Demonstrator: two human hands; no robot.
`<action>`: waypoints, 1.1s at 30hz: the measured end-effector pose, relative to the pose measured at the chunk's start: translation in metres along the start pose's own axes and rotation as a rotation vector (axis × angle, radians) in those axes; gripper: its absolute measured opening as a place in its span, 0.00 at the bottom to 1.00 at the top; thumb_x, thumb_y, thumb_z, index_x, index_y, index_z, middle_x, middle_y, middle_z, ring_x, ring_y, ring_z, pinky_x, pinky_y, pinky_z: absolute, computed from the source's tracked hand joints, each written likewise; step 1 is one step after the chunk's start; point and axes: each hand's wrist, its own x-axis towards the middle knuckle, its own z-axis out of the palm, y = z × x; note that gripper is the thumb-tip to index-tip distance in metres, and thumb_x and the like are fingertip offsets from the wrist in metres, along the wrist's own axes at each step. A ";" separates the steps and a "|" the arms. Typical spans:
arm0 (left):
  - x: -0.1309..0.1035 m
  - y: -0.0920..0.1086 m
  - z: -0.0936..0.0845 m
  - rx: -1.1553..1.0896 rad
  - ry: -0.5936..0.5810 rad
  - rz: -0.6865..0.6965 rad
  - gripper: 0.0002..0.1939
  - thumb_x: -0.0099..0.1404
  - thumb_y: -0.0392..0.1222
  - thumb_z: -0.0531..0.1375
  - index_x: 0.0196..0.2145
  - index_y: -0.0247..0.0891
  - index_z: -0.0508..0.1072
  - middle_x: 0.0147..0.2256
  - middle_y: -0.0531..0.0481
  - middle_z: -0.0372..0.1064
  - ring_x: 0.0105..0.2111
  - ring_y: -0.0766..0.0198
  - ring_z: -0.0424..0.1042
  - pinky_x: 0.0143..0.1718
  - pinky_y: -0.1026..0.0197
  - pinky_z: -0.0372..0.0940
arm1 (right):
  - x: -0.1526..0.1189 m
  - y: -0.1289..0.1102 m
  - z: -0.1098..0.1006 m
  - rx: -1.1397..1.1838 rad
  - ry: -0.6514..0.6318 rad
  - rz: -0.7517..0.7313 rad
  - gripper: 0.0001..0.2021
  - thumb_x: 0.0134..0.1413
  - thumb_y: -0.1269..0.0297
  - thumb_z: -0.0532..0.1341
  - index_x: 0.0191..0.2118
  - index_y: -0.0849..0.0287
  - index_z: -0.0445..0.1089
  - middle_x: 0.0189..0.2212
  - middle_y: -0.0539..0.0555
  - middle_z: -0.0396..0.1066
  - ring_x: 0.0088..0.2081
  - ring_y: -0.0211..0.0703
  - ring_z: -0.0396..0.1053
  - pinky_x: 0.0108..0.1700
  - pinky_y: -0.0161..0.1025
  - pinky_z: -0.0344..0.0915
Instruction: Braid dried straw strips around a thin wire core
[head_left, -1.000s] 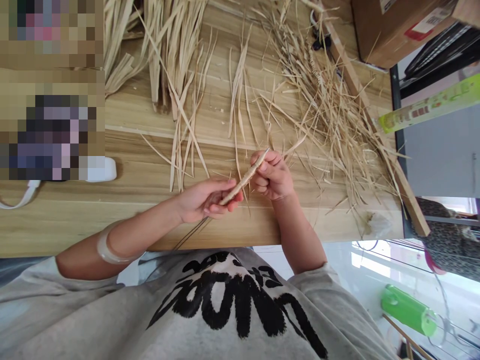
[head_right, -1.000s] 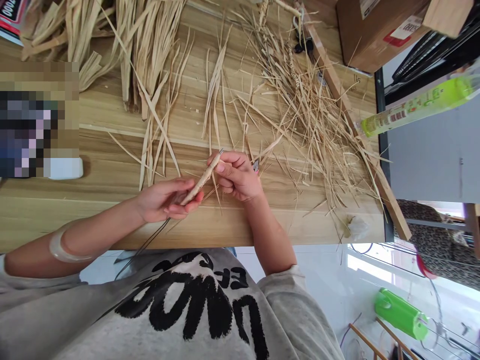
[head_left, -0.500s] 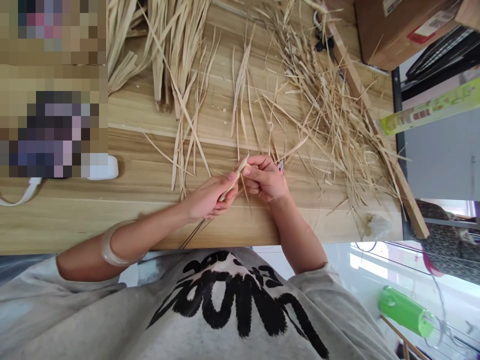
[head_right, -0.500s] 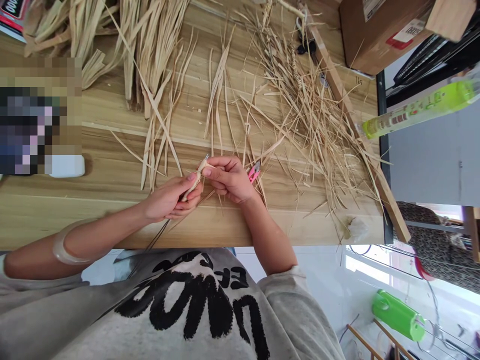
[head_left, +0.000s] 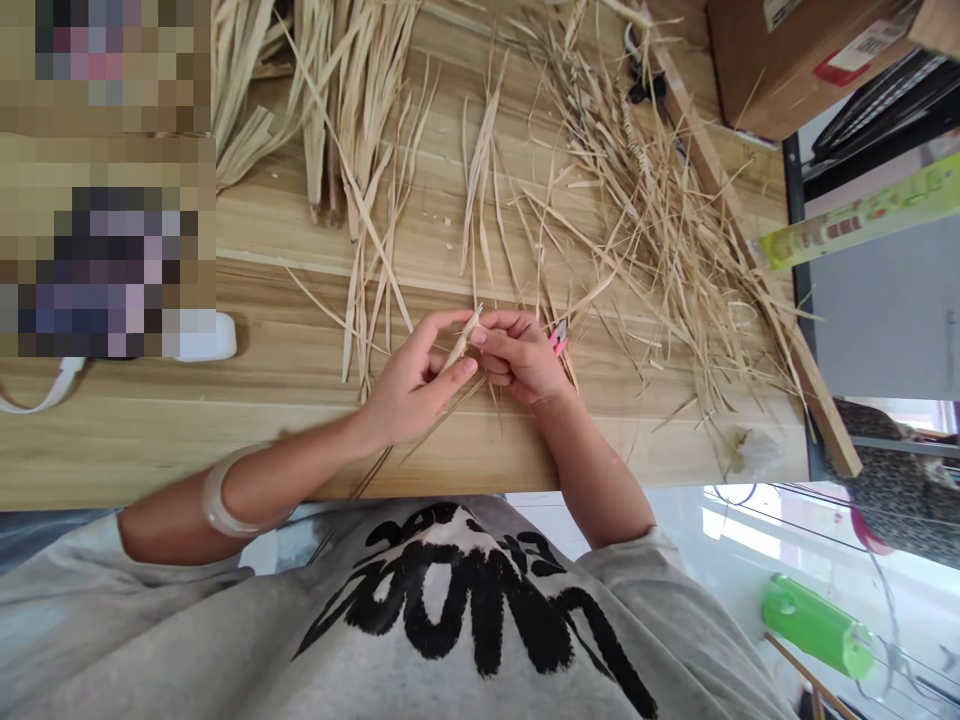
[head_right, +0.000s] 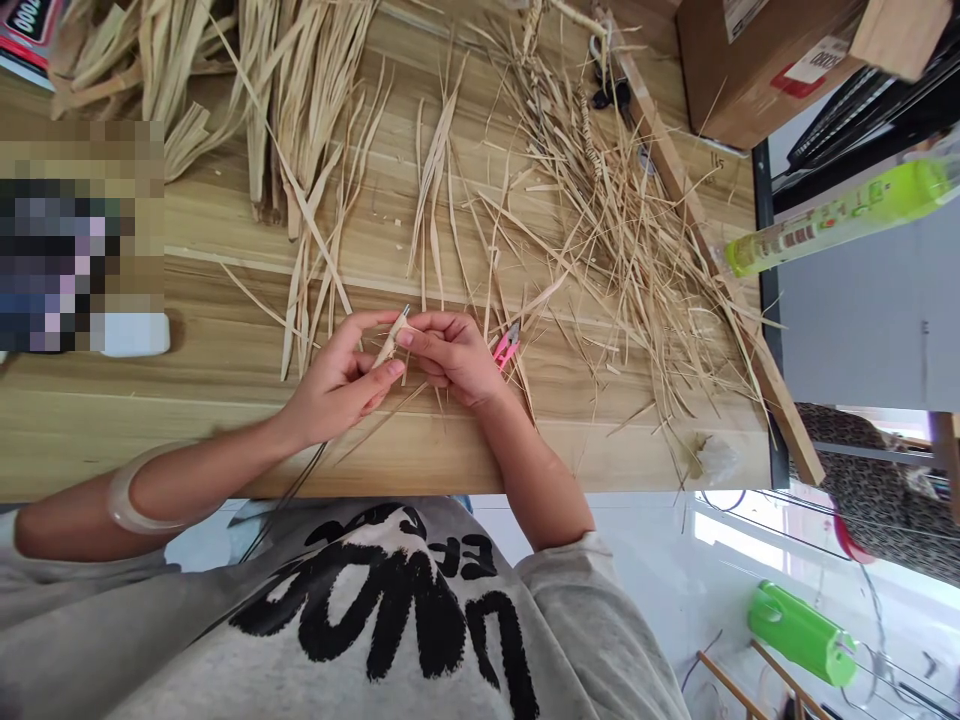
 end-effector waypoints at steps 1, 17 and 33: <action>0.001 -0.001 0.000 -0.010 -0.001 0.010 0.25 0.68 0.45 0.61 0.60 0.41 0.61 0.14 0.64 0.56 0.13 0.73 0.52 0.15 0.70 0.48 | 0.000 0.000 0.000 0.000 0.002 -0.001 0.14 0.43 0.59 0.74 0.30 0.61 0.72 0.13 0.36 0.48 0.15 0.23 0.38 0.15 0.27 0.35; 0.007 -0.010 -0.002 -0.139 0.007 0.090 0.28 0.69 0.52 0.60 0.61 0.35 0.63 0.13 0.66 0.52 0.11 0.74 0.46 0.11 0.70 0.45 | 0.000 -0.004 0.006 0.010 0.052 0.018 0.17 0.41 0.56 0.73 0.30 0.60 0.69 0.14 0.35 0.46 0.15 0.23 0.37 0.15 0.27 0.33; 0.006 -0.010 -0.002 -0.163 0.013 0.069 0.22 0.68 0.46 0.62 0.57 0.39 0.67 0.13 0.65 0.53 0.11 0.75 0.48 0.11 0.71 0.45 | -0.001 -0.004 0.006 0.030 0.093 0.020 0.13 0.42 0.62 0.72 0.27 0.59 0.67 0.13 0.36 0.48 0.14 0.22 0.38 0.14 0.27 0.33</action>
